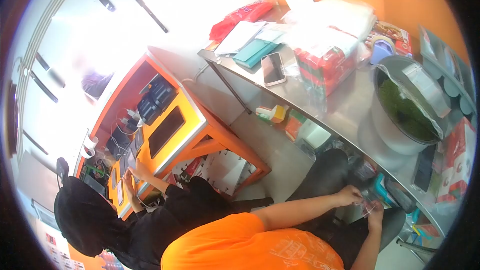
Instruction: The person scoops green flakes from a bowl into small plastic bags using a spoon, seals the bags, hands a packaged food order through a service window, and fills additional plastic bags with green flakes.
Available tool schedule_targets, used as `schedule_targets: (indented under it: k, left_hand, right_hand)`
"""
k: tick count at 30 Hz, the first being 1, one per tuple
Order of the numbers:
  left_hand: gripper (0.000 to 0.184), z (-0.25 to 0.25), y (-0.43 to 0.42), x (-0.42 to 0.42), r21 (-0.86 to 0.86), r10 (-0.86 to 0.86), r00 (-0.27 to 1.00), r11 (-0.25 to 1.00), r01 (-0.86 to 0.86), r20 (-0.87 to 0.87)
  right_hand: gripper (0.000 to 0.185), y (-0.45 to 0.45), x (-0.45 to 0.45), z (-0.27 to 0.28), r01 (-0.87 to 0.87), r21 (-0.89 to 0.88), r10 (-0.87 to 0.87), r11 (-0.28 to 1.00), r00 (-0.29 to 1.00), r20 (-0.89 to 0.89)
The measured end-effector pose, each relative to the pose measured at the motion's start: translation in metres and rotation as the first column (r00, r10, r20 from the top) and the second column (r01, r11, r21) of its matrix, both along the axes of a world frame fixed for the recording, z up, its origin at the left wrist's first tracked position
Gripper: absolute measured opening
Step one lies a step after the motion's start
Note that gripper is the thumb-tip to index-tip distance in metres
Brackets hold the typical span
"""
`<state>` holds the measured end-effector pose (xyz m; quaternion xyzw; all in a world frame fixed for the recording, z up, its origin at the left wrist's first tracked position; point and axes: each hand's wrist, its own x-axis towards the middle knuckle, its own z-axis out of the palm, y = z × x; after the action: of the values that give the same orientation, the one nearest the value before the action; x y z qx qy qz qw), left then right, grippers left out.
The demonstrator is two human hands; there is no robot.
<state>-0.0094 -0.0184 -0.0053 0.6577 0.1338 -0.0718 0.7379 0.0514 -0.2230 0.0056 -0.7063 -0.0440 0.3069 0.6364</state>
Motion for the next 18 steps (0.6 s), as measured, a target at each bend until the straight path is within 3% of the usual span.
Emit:
schedule_targets:
  k: [4, 10, 18]
  left_hand:
    - [0.021, 0.008, 0.005, 0.0, -0.046, -0.004, 1.0, 0.999, 0.005, 0.02]
    - [0.024, 0.014, 0.017, -0.002, -0.009, 0.056, 0.996, 0.998, -0.055, 0.076]
    - [0.022, -0.002, 0.018, 0.005, -0.056, 0.034, 0.989, 0.998, -0.026, 0.144]
  right_hand:
    - [0.014, 0.005, -0.012, 0.013, -0.043, 0.008, 0.043, 0.999, 0.999, 0.009]
    - [0.015, -0.003, -0.007, 0.014, 0.067, 0.123, -0.064, 0.99, 0.998, -0.026]
    - [0.013, 0.005, -0.008, 0.04, 0.011, -0.026, -0.011, 1.0, 1.0, 0.006]
